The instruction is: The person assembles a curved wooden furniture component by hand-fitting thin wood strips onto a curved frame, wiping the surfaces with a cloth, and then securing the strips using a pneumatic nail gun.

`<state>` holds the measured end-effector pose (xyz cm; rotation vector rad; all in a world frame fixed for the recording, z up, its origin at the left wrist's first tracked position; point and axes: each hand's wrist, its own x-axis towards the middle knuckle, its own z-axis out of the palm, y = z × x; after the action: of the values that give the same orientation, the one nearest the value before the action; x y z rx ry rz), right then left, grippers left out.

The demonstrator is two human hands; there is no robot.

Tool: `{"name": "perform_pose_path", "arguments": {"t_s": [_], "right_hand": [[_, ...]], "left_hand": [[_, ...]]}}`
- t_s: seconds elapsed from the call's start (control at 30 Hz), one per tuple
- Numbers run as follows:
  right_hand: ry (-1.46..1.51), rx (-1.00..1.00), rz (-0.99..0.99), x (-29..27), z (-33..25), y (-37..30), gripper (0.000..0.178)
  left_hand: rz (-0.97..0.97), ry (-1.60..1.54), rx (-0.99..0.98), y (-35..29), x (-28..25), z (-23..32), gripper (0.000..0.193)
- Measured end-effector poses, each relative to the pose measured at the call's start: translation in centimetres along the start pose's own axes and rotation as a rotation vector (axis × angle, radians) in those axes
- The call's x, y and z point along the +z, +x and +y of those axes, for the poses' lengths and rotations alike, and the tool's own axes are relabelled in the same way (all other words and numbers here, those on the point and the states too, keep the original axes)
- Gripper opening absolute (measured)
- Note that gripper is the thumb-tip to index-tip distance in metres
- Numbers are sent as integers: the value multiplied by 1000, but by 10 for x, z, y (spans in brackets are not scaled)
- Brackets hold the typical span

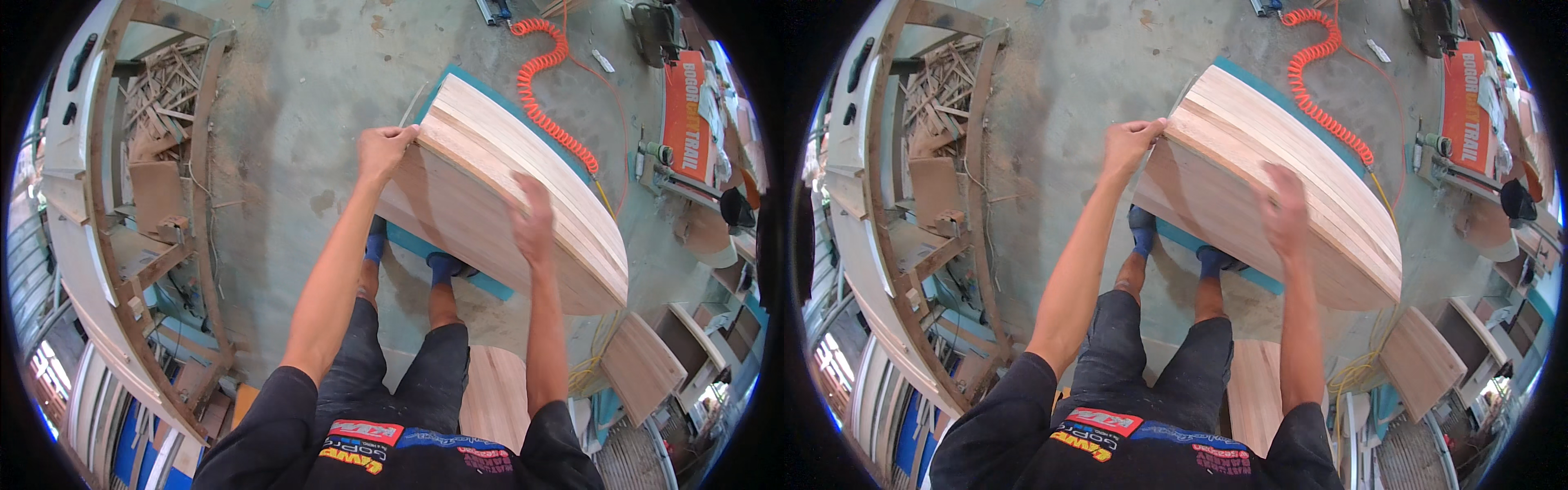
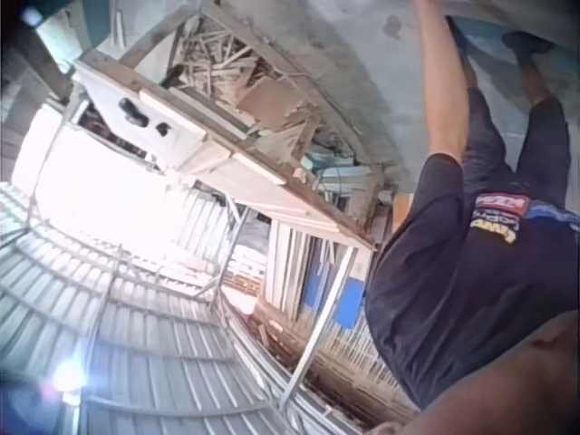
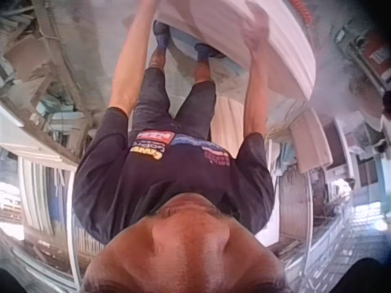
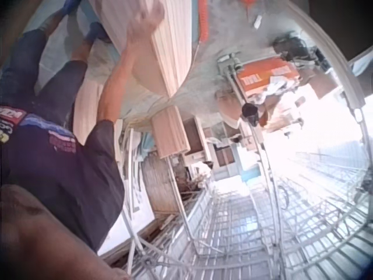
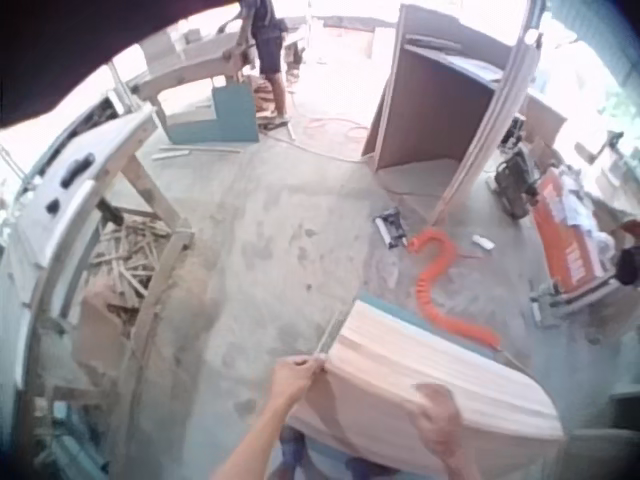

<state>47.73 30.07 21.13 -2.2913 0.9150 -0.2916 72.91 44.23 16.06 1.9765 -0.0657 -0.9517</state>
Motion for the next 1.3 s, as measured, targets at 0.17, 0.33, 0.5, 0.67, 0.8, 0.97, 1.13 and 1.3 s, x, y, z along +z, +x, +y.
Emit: {"name": "perform_pose_path", "arguments": {"t_s": [0.17, 0.33, 0.5, 0.67, 0.8, 0.97, 1.13, 1.3], "right_hand": [[-151, -197, -66, 73, -48, 35, 32], [-190, -188, -2, 87, -51, 37, 32], [-223, -211, 3, 87, -46, 33, 35], [-251, -263, 30, 91, -42, 31, 37], [-302, -308, 63, 93, -47, 32, 36], [-297, -280, 27, 91, -46, 33, 36], [-255, -279, -25, 85, -44, 38, 35], [-243, -209, -32, 82, -57, 38, 31]], "left_hand": [[-107, 45, 27, 17, -9, -2, 37], [-191, -165, -36, 23, -16, -14, 32], [-71, -103, 254, -11, -4, -21, 35], [114, 12, 340, -24, 17, -19, 36], [195, -43, 351, -22, 25, -19, 33], [207, 61, 416, -19, 23, -15, 27], [214, 84, 360, -21, 23, -12, 26], [266, -50, 305, -21, 31, -17, 28]]}}
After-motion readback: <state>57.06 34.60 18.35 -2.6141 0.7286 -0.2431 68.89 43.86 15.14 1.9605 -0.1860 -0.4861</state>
